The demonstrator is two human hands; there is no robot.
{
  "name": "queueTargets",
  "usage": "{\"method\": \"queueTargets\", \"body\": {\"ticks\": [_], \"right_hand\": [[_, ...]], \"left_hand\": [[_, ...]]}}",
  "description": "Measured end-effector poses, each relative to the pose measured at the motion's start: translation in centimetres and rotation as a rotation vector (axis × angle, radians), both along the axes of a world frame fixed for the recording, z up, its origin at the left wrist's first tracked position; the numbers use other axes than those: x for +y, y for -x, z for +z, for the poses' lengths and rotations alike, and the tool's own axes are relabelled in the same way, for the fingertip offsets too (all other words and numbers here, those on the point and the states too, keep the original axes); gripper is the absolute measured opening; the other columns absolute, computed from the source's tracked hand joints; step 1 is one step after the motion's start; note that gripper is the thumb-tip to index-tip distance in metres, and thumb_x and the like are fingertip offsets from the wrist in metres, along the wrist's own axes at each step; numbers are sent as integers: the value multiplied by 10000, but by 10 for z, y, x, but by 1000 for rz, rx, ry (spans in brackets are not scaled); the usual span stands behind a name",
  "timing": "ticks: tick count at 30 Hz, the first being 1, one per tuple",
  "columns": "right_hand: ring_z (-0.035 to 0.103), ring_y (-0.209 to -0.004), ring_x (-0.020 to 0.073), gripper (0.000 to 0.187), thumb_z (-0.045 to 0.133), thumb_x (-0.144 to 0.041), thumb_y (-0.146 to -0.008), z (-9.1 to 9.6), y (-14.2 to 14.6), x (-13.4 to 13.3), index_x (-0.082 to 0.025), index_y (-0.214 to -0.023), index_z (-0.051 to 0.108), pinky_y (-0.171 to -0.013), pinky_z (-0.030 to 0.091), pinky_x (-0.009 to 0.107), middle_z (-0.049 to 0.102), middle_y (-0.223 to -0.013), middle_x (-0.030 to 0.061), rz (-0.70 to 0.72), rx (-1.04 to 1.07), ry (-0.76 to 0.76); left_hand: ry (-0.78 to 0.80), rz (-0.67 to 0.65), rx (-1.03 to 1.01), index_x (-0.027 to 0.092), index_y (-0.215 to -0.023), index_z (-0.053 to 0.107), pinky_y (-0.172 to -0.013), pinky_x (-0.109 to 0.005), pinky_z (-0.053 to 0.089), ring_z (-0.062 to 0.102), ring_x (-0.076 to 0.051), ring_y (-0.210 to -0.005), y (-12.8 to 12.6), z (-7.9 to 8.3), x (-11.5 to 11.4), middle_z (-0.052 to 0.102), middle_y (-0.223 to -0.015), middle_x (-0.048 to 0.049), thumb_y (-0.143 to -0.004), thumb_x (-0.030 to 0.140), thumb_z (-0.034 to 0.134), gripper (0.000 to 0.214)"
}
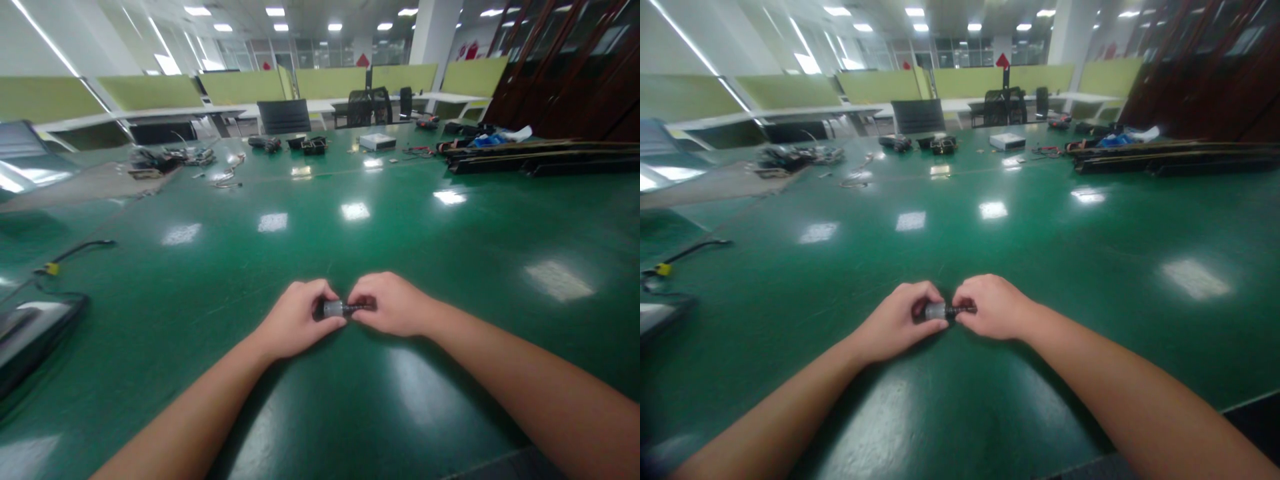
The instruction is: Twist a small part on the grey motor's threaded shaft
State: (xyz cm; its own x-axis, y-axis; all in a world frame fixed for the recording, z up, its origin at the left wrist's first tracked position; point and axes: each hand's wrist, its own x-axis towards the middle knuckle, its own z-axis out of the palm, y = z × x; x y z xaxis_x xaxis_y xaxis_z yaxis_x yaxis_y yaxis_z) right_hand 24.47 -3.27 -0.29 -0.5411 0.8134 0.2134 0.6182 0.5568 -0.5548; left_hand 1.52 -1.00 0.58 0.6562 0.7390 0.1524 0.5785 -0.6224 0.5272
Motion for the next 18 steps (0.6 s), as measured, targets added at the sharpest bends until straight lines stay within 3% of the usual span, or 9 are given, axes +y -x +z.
{"method": "queueTargets", "body": {"ticks": [18], "right_hand": [[565, -706, 117, 86, 727, -176, -805, 4, -6, -3, -175, -890, 714, -662, 411, 238, 664, -806, 1, -26, -14, 56]], "left_hand": [[8, 14, 10, 199, -905, 659, -616, -266, 376, 553, -152, -655, 1, 0, -1, 626, -724, 31, -794, 398, 776, 256]]}}
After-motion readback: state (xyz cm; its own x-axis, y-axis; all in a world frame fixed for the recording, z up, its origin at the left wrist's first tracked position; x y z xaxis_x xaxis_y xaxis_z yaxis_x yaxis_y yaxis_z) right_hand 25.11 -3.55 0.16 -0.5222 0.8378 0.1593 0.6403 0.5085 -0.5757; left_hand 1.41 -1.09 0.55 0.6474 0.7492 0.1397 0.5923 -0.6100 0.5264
